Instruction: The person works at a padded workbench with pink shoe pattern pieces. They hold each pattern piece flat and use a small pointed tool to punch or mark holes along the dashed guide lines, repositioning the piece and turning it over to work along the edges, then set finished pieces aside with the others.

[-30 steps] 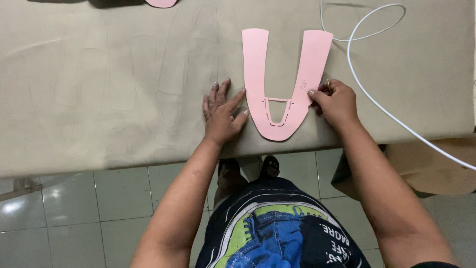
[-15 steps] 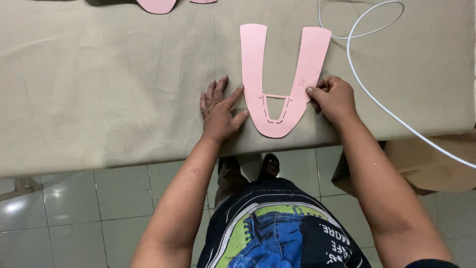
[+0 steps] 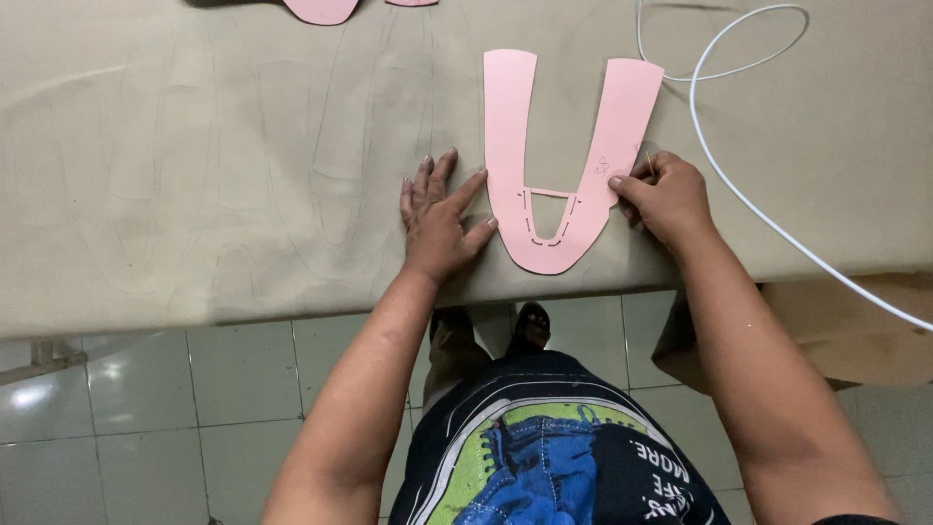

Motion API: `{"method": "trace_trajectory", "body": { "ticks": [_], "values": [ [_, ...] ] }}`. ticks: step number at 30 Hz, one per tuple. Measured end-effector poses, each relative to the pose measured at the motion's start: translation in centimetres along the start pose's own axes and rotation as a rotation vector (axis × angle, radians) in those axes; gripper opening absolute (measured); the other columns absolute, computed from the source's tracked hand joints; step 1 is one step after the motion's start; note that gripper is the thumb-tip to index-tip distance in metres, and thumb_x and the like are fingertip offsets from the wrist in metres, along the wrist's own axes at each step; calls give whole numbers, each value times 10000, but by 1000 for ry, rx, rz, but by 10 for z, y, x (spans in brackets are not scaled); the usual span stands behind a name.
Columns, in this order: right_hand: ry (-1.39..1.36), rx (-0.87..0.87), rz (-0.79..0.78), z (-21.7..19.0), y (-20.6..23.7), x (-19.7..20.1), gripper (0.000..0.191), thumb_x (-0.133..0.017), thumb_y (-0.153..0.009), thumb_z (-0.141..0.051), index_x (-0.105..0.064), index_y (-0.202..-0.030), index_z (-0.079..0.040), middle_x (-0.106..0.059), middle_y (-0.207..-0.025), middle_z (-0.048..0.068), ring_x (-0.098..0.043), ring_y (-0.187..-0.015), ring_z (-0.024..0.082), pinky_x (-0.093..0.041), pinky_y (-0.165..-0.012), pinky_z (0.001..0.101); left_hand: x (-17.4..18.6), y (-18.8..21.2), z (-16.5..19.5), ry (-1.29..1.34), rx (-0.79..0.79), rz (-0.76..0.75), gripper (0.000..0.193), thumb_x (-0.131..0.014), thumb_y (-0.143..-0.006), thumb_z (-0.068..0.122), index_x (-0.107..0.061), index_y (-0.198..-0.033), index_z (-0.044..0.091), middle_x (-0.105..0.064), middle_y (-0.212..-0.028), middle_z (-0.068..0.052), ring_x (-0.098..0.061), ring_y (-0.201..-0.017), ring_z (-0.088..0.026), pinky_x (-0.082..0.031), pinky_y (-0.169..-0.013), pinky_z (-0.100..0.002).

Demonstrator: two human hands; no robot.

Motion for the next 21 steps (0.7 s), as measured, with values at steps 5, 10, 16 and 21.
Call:
{"method": "trace_trajectory", "body": {
  "ticks": [5, 10, 16, 21],
  "values": [
    [-48, -15, 3, 1, -1, -1, 208, -785, -887, -153, -619, -885, -29, -678, -713, 59, -608, -535, 112, -442, -452, 276, -1, 1, -3, 10, -32, 14, 703, -805, -782, 433, -601, -1447, 328, -284, -1669, -67, -144, -1564, -347, -32, -1255, -558],
    [-48, -27, -28, 3, -3, -1, 200, -783, -887, -145, -631, -885, -15, -674, -708, 59, -602, -532, 111, -442, -450, 274, -4, 2, -5, -4, -37, 14, 702, -809, -778, 438, -605, -1439, 316, -288, -1664, -68, -156, -1559, -351, -34, -1251, -565],
    [-58, -15, -22, 7, -3, -3, 194, -782, -893, -142, -633, -893, -18, -665, -699, 61, -583, -520, 111, -432, -447, 275, -5, 3, -5, 4, -42, 25, 700, -809, -783, 425, -604, -1443, 307, -292, -1668, -66, -158, -1565, -348, -38, -1256, -565],
    [-45, -1, -44, 8, -4, -4, 192, -774, -902, -143, -632, -894, -15, -665, -695, 63, -586, -522, 110, -440, -454, 277, -5, 3, -4, 6, -41, 20, 684, -803, -797, 412, -602, -1443, 313, -298, -1661, -74, -153, -1560, -352, -33, -1250, -569]
  ]
}}
Point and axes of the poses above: each hand's wrist, its own y-axis away from the middle knuckle, its own x-axis out of the back of the hand, z = x × y, the point moved 4 cm from there along -y, towards the middle knuckle
